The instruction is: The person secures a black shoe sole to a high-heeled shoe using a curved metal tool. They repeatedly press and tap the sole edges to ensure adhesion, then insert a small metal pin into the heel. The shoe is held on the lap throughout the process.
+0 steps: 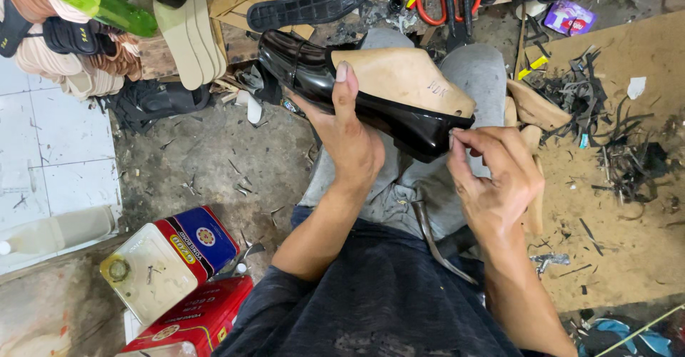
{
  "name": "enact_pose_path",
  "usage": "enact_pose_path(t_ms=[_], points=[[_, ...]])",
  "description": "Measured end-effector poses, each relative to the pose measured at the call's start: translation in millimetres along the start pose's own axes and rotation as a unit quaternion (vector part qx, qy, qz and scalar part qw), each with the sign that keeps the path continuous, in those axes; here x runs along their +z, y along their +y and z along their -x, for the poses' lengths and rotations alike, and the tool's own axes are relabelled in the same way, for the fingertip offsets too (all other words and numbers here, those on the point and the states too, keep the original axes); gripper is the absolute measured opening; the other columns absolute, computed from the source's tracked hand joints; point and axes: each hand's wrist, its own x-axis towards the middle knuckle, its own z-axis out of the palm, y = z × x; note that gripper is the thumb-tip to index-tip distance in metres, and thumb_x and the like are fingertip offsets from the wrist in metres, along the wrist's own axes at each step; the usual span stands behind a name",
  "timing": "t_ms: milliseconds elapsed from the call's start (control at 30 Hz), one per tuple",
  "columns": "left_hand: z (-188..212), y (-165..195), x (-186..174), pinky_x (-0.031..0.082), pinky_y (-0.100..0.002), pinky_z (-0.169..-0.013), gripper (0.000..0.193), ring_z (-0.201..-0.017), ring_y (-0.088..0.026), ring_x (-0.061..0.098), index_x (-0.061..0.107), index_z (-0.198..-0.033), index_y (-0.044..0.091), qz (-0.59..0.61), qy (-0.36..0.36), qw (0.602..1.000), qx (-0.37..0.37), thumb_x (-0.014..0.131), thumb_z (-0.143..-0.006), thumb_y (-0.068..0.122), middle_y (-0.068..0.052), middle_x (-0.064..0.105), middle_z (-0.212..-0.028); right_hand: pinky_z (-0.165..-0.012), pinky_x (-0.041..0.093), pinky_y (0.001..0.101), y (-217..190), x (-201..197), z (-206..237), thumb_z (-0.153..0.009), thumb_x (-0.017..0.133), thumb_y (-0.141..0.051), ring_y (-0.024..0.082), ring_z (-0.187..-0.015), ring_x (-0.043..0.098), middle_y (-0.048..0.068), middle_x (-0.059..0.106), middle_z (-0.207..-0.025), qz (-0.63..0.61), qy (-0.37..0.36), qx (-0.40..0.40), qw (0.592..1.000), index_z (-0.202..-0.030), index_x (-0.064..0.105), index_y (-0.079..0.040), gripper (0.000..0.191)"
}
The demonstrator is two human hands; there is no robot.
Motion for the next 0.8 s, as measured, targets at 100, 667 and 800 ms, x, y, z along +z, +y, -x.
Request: enact_pose_path(t_ms=[100,667,800], points=[[0,-4,-3,0.041,-0.033,-0.113,0.088,-0.123,-0.017,0.051,0.019,-0.166,0.01,-0.005,0.001,1.0,0.0,0.072,-0.096,0.011,-0.011,0.048,-0.144,-0.072,0.052,0.0288,-1,0,-1,-0.093,0.083,0.002,0.017,-0.079,0.064,0.01,0.069,-0.099,-0.019,0.002,0.045,0.999,-0.106,0.074,0.0,0.015],[7,-13,-10,0.042,-0.034,-0.112,0.1,-0.122,-0.018,0.053,0.002,-0.168,0.005,-0.034,0.003,0.999,0.018,0.071,-0.095,0.01,-0.013,0.046,-0.146,-0.071,0.049,0.0349,-18,3,-22,-0.091,0.081,0.0,0.023,-0.079,0.062,0.008,0.063,-0.092,0.035,-0.043,0.027,0.998,-0.1,0.069,-0.004,0.015],[15,-17,-6,0.042,-0.034,-0.111,0.096,-0.12,-0.019,0.055,0.003,-0.165,0.01,-0.03,0.015,0.999,-0.025,0.07,-0.095,0.009,-0.014,0.049,-0.142,-0.074,0.05,0.0357,-17,14,-24,-0.091,0.079,0.0,0.023,-0.084,0.063,0.009,0.064,-0.096,0.008,-0.015,-0.027,0.999,-0.103,0.069,-0.004,0.016]])
